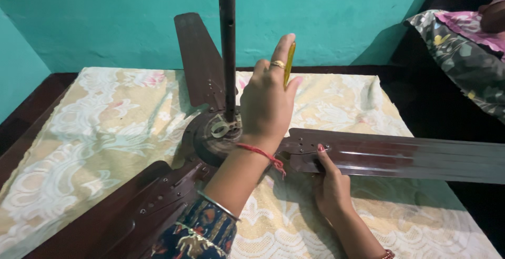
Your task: The person attaches fan blades to the fan motor housing using a screwdriver. They align each blade and tighten the screws to secure it in place.
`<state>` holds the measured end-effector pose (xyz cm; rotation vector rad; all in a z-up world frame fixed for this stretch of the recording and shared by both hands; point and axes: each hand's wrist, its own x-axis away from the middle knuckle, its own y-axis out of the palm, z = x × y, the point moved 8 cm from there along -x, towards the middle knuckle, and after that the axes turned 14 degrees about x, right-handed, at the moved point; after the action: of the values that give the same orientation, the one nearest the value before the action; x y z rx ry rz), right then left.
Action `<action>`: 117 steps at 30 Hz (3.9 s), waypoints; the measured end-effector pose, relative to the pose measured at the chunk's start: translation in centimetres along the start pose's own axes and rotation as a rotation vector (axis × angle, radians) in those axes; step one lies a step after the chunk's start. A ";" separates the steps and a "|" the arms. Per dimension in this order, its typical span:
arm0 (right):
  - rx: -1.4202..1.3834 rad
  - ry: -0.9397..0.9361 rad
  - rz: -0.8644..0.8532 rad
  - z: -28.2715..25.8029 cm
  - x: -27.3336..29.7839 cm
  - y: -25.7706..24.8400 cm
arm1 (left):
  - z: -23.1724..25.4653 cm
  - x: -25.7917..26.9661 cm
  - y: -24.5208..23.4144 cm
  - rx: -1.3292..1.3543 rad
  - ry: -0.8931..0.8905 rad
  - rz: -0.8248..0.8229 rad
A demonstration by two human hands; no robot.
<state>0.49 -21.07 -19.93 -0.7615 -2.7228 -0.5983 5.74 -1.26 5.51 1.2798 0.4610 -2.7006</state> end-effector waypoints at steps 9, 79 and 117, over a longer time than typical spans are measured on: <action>0.091 0.016 0.043 0.0 0.6 -0.2 | -1.5 -1.0 2.2 0.099 0.082 0.008; 1.172 -1.497 -0.423 -3.2 18.0 19.0 | 2.7 5.3 -19.3 0.029 0.100 0.147; 1.457 -1.602 -0.522 -1.1 16.9 23.0 | -0.5 3.1 -19.6 0.130 0.098 -0.054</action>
<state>-1.02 3.71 -5.82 0.1010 -3.0121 2.7014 -0.43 17.51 7.17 1.4584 0.3393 -2.7625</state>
